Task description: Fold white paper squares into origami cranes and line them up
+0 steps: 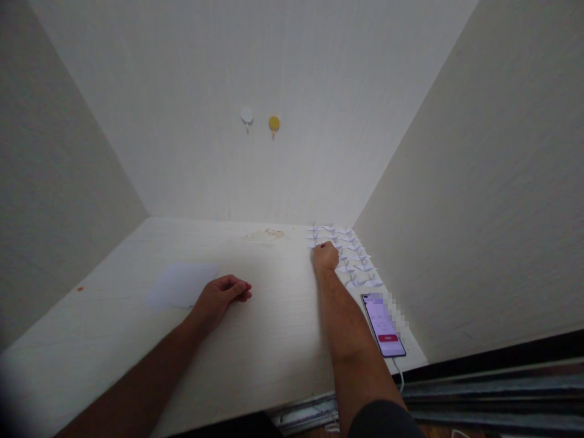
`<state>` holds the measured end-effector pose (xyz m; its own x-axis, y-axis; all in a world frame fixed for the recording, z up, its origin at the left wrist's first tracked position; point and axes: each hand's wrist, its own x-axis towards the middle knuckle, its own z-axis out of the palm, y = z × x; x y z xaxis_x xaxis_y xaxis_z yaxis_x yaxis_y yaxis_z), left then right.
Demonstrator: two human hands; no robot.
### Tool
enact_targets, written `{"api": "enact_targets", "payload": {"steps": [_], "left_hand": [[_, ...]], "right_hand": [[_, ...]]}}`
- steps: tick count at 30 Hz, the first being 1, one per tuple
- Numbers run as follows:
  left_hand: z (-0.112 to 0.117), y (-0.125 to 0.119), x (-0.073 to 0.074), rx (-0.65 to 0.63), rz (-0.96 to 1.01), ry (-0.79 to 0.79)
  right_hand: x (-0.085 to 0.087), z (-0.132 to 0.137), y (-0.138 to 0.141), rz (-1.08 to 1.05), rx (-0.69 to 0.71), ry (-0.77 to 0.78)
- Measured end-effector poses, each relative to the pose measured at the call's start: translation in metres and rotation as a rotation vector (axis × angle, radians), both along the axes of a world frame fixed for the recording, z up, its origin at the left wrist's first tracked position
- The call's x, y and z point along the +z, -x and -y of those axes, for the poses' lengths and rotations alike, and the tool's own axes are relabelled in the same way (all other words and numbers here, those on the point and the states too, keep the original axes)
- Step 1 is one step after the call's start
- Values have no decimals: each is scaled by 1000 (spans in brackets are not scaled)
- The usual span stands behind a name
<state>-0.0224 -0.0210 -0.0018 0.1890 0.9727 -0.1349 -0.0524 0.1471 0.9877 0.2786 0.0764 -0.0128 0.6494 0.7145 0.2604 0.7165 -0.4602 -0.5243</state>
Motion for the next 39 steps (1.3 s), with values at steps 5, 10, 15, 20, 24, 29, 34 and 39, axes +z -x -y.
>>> {"api": "enact_targets", "payload": {"steps": [5,10,15,20,24,29,34,39], "left_hand": [[-2,0,-5,9,19,8],[-2,0,-6,8,33,3],[-4,1,-9,-9,41,2],[-1,-1,-8,16,43,3],[2,-3,-5,13,66,3],[1,-2,-6,21,29,-12],[4,-1,-6,29,-67,-56],[14,-6,0,98,-167,-98]], "right_hand": [[0,-1,1,0,-6,19],[-1,-1,1,-4,-3,11],[0,0,1,-25,-9,-16],[1,11,3,-88,-34,-68],[0,24,9,-165,-57,-124],[-6,44,42,-284,-59,-186],[-10,58,78,-391,103,-237],[-9,57,81,-493,224,-275]]}}
